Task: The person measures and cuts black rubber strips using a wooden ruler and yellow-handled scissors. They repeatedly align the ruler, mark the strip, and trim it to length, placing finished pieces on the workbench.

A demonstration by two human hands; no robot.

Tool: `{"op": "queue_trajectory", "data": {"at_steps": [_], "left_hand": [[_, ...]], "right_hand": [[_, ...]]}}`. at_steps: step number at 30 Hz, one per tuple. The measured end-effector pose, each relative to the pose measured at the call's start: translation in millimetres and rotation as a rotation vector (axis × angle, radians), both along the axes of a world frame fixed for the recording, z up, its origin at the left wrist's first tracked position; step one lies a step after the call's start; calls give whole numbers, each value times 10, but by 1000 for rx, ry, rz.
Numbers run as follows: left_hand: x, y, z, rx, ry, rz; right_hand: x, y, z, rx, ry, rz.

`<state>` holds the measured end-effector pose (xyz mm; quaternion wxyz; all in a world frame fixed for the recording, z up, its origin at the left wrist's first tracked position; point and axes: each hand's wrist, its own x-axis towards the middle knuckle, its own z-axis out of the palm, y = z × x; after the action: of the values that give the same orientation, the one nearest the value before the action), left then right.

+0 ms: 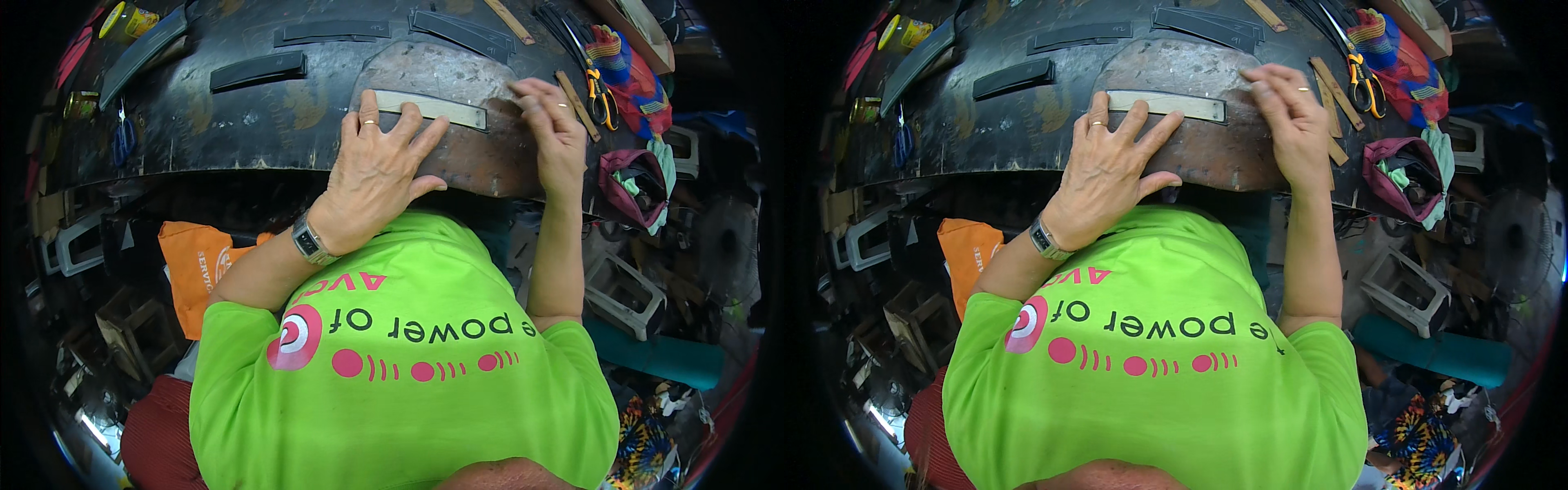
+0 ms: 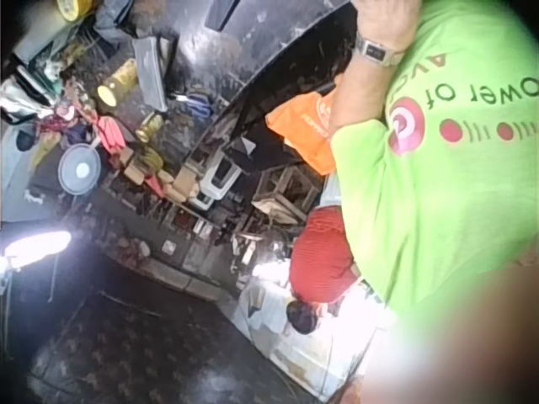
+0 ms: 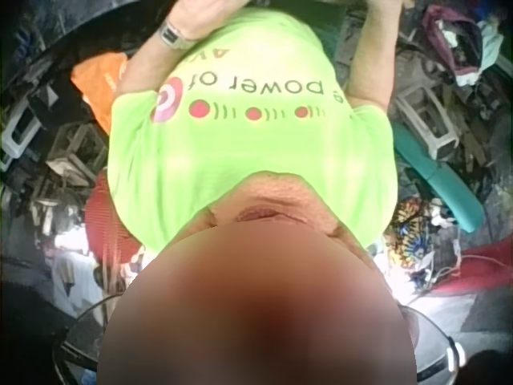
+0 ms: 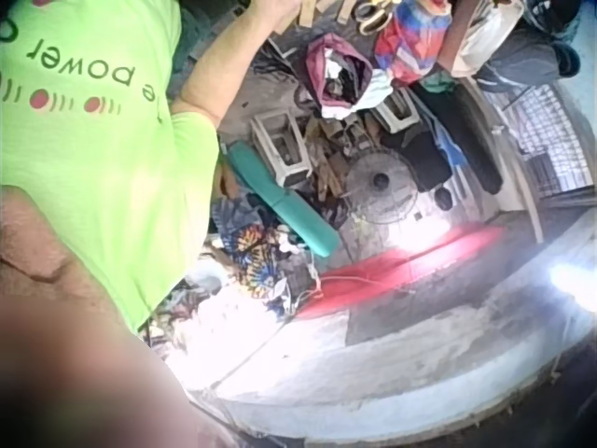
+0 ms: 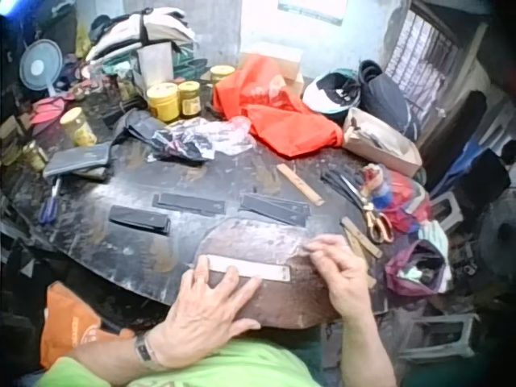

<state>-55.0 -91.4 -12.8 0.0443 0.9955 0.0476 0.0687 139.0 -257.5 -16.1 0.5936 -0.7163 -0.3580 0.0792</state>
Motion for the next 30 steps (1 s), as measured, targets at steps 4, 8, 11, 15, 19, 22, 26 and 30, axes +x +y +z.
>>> {"op": "queue_trajectory", "data": {"at_steps": [4,8,11,15,19,22,26,30], "left_hand": [[38,-53,53,29,56,10],[61,-79,89,56,65,15],[70,-77,111,53,81,17],[94,-79,131,21,87,18],[110,-89,118,25,79,23],[114,-100,93,69,69,21],[113,-85,73,75,83,-19],[128,-60,72,45,103,-32]], "right_hand": [[29,-158,93,46,149,-97],[-99,-143,7,142,348,79],[-199,-97,-78,172,364,125],[-262,-40,-173,155,340,90],[-255,14,-210,74,238,35],[-285,72,-207,-29,142,-39],[-409,150,-182,-208,-730,63],[-326,145,-73,-165,44,-65]]}}
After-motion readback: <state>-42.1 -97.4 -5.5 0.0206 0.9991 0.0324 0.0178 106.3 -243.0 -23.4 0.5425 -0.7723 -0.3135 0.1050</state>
